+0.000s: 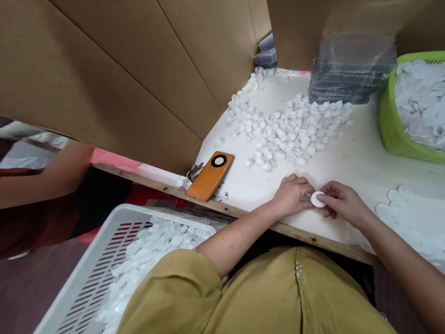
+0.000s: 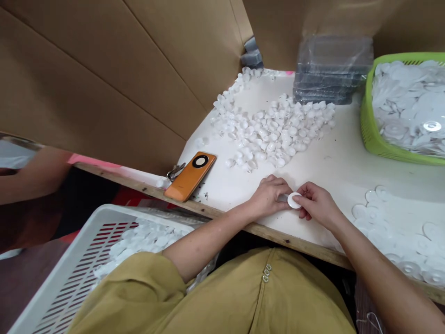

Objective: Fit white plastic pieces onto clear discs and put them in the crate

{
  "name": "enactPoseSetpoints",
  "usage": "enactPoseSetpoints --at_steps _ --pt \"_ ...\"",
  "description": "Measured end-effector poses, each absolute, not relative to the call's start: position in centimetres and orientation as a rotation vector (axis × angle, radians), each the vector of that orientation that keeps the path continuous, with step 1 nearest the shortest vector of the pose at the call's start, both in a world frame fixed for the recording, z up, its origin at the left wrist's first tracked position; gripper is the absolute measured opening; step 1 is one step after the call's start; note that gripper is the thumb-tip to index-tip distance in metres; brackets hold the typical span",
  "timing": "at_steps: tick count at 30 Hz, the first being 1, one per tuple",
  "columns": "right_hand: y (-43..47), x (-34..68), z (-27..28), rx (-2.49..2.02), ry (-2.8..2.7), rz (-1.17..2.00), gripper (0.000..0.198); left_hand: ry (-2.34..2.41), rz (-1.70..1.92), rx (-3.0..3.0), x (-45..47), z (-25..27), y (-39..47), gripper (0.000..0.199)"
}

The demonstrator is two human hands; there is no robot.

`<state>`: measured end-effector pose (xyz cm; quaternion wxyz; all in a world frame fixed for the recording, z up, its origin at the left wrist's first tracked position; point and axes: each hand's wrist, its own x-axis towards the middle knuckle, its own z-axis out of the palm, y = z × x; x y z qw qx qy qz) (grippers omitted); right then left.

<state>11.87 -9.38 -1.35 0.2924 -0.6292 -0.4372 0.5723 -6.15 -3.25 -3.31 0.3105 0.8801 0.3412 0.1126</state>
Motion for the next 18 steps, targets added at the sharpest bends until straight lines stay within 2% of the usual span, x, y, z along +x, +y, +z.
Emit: enactPoseSetpoints --at_steps 6,12,18 --pt "-8.4 11.2 -1.3 -1.874 -1.185 1.507 0.031 0.927 0.302 2.287 -6.1 -3.3 -3.1 0.037" --pt "-7.6 11.1 -0.7 -1.906 -1.206 1.575 0.027 0.896 0.293 2.276 -6.2 -3.2 -2.8 0.037" --pt "-8.1 11.3 -0.9 -1.894 -1.338 1.503 0.029 0.884 0.280 2.288 -6.2 -3.1 -2.7 0.031"
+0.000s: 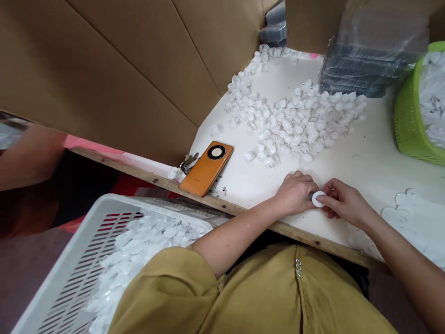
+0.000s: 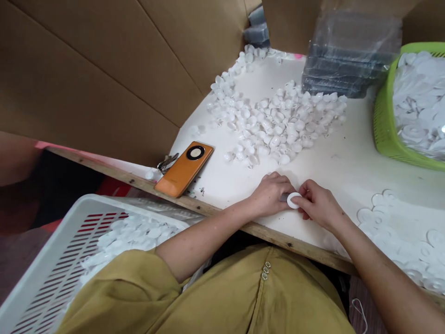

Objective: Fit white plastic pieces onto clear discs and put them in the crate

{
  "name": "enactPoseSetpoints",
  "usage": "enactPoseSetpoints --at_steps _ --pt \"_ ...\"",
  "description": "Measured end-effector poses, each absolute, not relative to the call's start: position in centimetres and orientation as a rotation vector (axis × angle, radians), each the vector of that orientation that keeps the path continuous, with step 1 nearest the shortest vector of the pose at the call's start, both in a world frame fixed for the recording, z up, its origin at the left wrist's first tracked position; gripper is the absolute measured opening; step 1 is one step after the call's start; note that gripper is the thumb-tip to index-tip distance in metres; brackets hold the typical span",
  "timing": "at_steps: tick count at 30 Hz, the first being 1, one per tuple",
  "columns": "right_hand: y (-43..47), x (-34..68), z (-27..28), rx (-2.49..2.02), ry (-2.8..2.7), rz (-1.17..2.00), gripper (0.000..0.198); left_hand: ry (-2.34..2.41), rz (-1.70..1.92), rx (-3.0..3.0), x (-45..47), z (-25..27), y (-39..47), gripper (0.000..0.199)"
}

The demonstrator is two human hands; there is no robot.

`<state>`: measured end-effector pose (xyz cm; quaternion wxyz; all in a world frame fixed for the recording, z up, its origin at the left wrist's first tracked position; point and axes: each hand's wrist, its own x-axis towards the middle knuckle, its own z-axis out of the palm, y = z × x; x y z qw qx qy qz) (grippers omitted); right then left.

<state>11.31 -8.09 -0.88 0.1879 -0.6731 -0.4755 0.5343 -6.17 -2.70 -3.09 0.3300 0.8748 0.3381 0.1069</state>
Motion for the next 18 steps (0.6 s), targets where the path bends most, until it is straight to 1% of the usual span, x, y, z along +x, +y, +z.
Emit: enactPoseSetpoints --at_steps 7,18 --pt "-7.52 11.21 -0.71 -1.821 -1.212 1.657 0.034 0.886 0.272 2.278 -6.21 -3.08 -2.70 0.032" --pt "-8.47 11.31 -0.96 -1.806 -1.253 1.603 0.033 0.875 0.270 2.279 -6.18 -3.18 -2.64 0.031"
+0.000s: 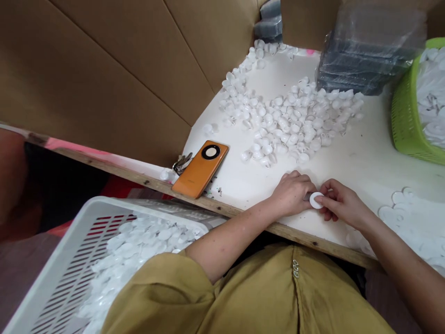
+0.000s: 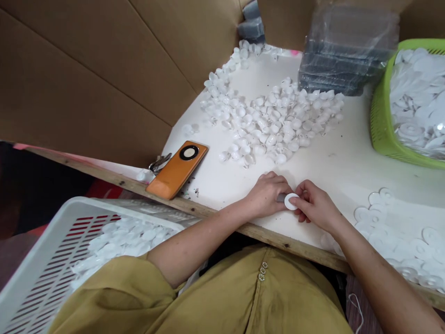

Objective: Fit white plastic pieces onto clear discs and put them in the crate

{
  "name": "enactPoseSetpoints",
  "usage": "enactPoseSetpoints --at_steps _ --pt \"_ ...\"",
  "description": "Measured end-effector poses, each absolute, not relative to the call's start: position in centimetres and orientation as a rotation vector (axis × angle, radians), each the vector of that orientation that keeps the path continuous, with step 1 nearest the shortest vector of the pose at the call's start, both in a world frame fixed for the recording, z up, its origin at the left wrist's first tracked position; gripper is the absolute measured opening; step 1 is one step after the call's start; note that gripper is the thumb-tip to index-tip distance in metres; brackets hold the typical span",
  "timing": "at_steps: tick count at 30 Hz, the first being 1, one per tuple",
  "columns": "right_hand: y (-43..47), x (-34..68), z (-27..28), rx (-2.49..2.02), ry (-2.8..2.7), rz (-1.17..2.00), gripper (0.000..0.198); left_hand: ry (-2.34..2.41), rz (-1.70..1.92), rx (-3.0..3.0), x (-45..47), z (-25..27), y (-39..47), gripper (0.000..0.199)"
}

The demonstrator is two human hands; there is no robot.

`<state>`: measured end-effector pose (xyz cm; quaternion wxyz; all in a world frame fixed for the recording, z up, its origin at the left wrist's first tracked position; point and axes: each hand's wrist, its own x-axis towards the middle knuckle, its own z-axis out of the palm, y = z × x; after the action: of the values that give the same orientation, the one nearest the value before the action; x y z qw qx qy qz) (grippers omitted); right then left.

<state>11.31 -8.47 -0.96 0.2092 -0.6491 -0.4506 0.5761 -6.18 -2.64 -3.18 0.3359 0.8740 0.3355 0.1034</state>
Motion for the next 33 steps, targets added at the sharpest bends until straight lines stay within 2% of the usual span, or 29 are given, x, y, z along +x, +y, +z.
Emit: enactPoseSetpoints --at_steps 5,10,16,22,24,29,31,33 --pt "-8.4 11.2 -0.7 -1.861 -1.223 1.624 0.032 0.849 0.257 2.278 -6.4 -2.9 -2.5 0.027" --pt "-7.8 11.0 -0.4 -1.891 -1.177 1.666 0.032 0.769 0.237 2.225 -6.9 -2.3 -2.2 0.041" --pt "-6.8 11.0 -0.2 -1.953 -1.161 1.775 0.026 0.867 0.113 2.204 -6.1 -1.7 -1.8 0.028" --pt "-6.1 11.1 -0.5 -1.924 -1.087 1.876 0.029 0.911 0.006 2.213 -5.7 -0.7 -1.3 0.036" --pt "-6.5 10.7 -0.6 -1.933 -1.088 1.807 0.029 0.924 0.027 2.200 -5.7 -0.7 -1.5 0.035" --pt "-8.7 10.6 -0.6 -1.823 -1.223 1.497 0.031 0.981 0.196 2.109 -5.8 -1.0 -3.1 0.018" --pt "-9.9 12.2 -0.1 -1.815 -1.308 1.277 0.027 1.023 0.266 2.029 -7.8 -0.2 -3.9 0.016" --pt "-11.2 15.3 0.7 -1.951 -1.384 0.908 0.023 1.077 0.305 1.949 -12.2 1.2 -4.5 0.018"
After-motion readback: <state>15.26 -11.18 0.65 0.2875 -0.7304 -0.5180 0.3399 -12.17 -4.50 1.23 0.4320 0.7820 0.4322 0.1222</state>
